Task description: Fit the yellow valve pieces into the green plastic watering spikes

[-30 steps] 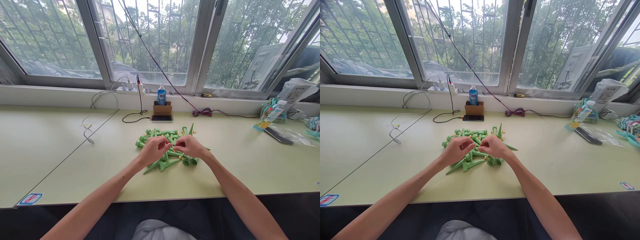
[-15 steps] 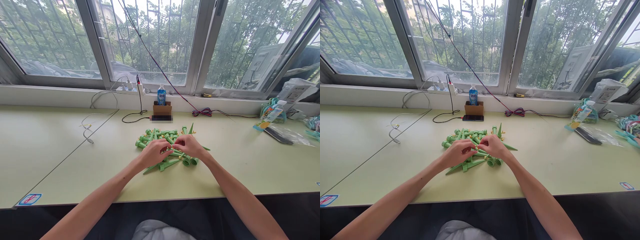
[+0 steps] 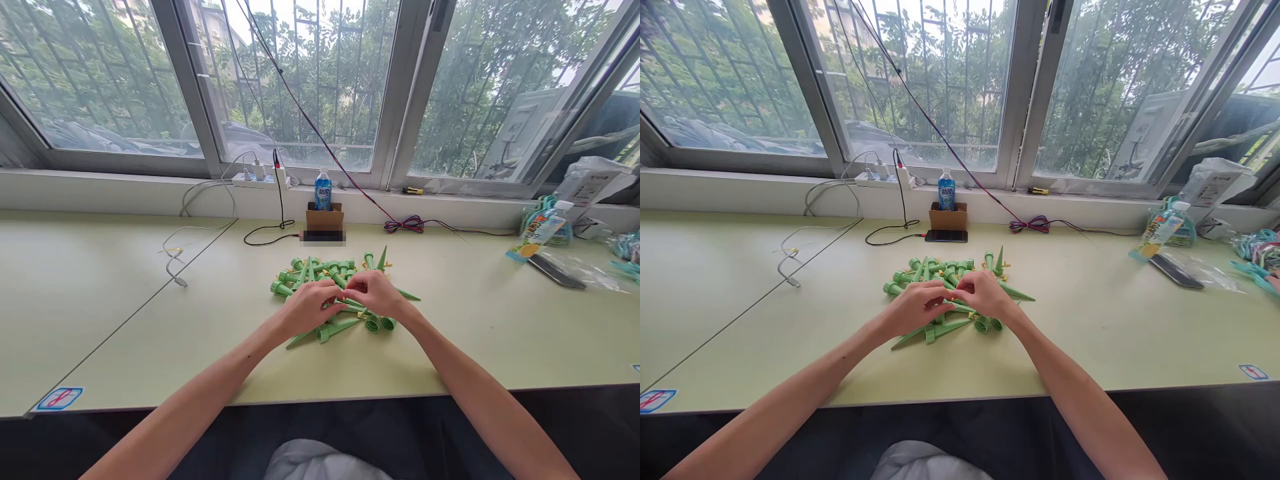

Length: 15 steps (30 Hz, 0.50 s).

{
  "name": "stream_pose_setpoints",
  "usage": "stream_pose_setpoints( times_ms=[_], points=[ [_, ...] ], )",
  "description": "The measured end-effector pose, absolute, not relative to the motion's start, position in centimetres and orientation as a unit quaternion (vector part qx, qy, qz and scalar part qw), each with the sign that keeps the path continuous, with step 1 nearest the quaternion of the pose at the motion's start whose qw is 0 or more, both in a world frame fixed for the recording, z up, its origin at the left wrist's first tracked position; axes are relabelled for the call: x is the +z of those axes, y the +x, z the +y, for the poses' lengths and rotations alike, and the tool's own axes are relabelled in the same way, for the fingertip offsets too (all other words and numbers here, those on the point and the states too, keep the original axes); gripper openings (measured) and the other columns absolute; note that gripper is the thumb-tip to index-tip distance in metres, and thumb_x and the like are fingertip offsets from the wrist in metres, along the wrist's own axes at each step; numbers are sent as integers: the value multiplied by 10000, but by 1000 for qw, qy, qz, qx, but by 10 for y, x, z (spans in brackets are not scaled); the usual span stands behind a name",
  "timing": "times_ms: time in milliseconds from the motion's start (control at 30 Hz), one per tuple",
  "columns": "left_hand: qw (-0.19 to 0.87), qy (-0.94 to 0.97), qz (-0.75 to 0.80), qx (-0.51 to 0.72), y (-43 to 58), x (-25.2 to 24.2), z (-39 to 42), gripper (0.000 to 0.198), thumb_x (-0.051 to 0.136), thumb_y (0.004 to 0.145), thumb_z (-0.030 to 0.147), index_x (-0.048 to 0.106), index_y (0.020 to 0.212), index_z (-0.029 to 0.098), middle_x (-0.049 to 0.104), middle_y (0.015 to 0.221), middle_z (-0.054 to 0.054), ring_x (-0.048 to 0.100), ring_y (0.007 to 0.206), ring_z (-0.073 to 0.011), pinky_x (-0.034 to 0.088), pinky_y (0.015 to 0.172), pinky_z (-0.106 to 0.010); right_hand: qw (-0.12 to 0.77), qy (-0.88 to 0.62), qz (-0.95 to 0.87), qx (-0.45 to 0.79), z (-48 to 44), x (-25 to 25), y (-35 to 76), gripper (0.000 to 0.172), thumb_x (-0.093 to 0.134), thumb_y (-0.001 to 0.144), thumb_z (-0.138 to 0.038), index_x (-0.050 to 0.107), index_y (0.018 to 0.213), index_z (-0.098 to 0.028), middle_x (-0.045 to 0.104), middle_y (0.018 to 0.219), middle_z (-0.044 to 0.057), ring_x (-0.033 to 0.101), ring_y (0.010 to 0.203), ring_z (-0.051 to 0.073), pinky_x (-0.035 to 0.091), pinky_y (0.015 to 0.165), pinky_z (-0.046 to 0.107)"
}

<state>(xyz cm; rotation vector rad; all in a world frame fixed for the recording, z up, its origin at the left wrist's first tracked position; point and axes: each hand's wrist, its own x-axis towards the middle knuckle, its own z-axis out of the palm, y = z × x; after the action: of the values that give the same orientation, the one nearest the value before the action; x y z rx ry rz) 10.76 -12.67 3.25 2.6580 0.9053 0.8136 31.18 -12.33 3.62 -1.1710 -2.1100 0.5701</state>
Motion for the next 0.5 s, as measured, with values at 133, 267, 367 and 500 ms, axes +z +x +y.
stream_pose_setpoints(
  times_ms=[133, 267, 367, 500],
  points=[
    [98, 905, 313, 270, 107, 31, -125, 197, 529, 950, 286, 707, 950, 202, 622, 781, -22, 542, 649, -138, 391, 601, -251, 329, -443, -804, 221, -124, 36, 311, 217, 649, 839, -296, 687, 694, -139, 561, 564, -12, 451, 547, 92, 334, 540, 222],
    [88, 906, 317, 268, 107, 31, -125, 220, 495, 955, 260, 701, 931, 187, 609, 773, -28, 519, 628, -134, 376, 591, -249, 332, -442, -804, 219, -125, 36, 310, 222, 645, 844, -296, 679, 690, -140, 553, 553, -19, 437, 533, 87, 342, 551, 223],
    [84, 907, 311, 272, 108, 32, -126, 236, 478, 954, 248, 693, 891, 177, 593, 760, -31, 506, 621, -130, 370, 588, -247, 329, -441, -806, 217, -125, 36, 309, 215, 640, 845, -285, 672, 688, -142, 550, 552, -21, 439, 533, 87, 346, 558, 225],
    [81, 909, 295, 282, 108, 33, -127, 246, 464, 953, 230, 676, 844, 172, 564, 743, -26, 470, 602, -120, 356, 575, -241, 325, -437, -808, 225, -125, 36, 309, 212, 626, 854, -276, 664, 695, -141, 550, 560, -21, 440, 534, 87, 351, 558, 224]
  ],
)
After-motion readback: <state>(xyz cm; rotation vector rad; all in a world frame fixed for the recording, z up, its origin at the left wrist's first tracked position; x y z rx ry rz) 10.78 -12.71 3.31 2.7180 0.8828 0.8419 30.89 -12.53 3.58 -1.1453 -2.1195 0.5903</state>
